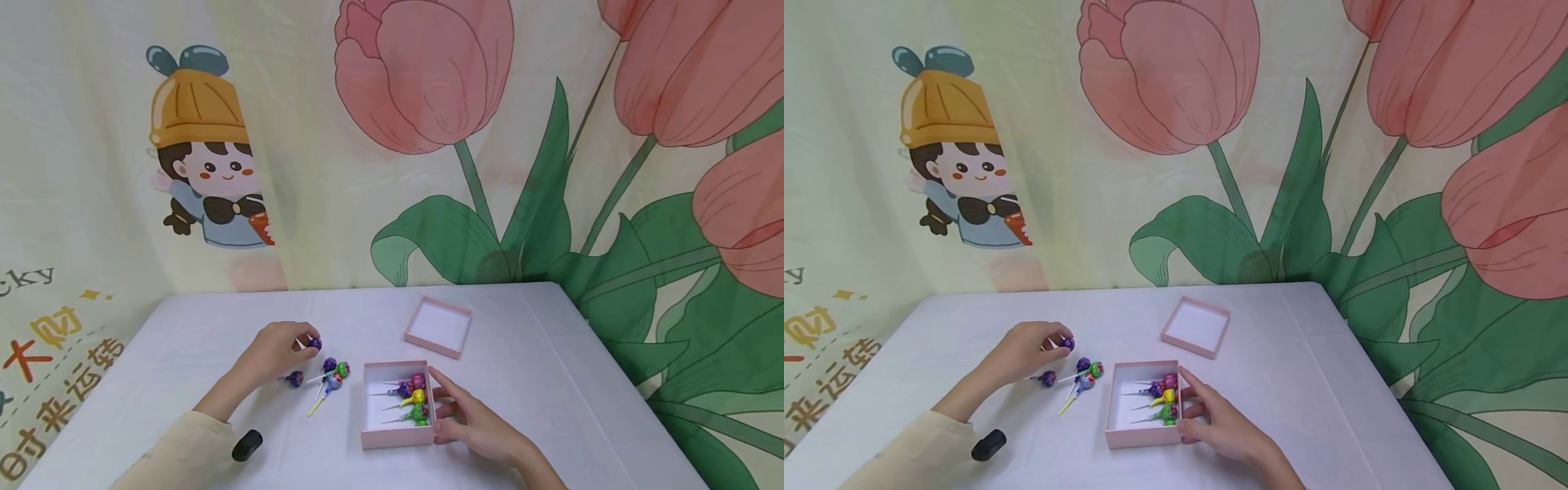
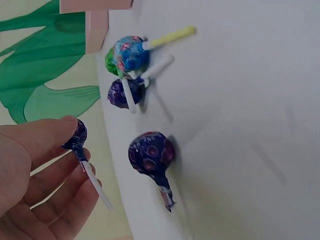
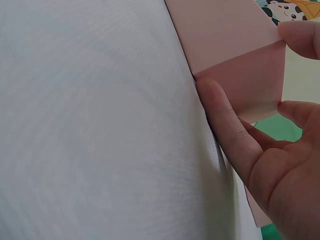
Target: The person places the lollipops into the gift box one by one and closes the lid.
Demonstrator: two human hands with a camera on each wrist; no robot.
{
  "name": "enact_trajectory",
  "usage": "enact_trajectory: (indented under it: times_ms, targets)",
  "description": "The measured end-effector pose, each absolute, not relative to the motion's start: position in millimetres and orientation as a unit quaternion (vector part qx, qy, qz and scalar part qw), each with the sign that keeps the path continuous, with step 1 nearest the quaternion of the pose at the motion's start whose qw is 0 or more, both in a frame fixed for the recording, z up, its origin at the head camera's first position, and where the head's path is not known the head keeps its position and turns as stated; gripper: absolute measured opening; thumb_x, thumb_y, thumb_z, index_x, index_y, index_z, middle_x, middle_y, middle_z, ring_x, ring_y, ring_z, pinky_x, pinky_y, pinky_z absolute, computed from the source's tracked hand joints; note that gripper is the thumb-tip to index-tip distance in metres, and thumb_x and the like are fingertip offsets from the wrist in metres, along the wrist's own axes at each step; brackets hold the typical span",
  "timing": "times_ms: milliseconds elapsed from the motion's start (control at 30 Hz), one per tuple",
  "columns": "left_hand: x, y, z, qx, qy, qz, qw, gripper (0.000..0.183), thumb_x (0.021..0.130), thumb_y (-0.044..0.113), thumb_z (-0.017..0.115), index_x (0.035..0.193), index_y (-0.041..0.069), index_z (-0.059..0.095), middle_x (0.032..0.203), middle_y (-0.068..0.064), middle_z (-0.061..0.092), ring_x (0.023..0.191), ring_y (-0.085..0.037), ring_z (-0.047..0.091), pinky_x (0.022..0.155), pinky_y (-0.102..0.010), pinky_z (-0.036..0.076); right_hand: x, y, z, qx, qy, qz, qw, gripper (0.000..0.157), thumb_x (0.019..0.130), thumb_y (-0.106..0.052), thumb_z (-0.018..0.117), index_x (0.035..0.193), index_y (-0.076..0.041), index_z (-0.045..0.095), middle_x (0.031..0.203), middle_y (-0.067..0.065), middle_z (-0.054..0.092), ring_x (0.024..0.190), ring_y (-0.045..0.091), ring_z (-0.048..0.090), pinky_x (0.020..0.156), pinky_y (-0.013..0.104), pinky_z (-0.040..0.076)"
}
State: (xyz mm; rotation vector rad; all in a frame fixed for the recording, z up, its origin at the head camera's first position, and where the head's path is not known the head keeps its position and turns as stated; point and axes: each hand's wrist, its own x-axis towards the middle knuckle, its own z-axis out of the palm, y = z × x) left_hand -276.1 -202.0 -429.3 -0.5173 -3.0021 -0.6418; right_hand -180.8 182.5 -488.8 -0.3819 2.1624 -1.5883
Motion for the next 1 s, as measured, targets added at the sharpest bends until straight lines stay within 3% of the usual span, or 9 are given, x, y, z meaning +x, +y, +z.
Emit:
enact_trajectory:
  times_ms: [500, 1000]
  targets:
    - [-252, -185, -426, -0.141, -0.963, -0.229, 0.015, 0.023, 0.094, 0.016, 0.083, 0.116, 0.015, 0.077, 0.095, 0.003, 0.073, 0.085, -0.015, 0.062, 0.069, -0.030, 0.054, -179, 181, -486, -0.134, 0.780, -0.572, 0.216, 0.089, 0.099, -0.026, 0.074, 0.170, -0.032, 0.022, 0.156, 0.018, 0.043, 0.120, 0.026, 0.058, 0.093, 0.038, 0.061]
    - [-227, -161, -418, -0.164, -0.954, -0.243, 0.057, 0.021, 0.091, 0.017, 0.086, 0.111, 0.017, 0.079, 0.090, 0.009, 0.072, 0.082, -0.008, 0.062, 0.077, -0.035, 0.053, -179, 180, -488, -0.133, 0.781, -0.571, 0.215, 0.087, 0.101, -0.027, 0.073, 0.171, -0.031, 0.021, 0.156, 0.019, 0.044, 0.118, 0.026, 0.059, 0.092, 0.039, 0.062]
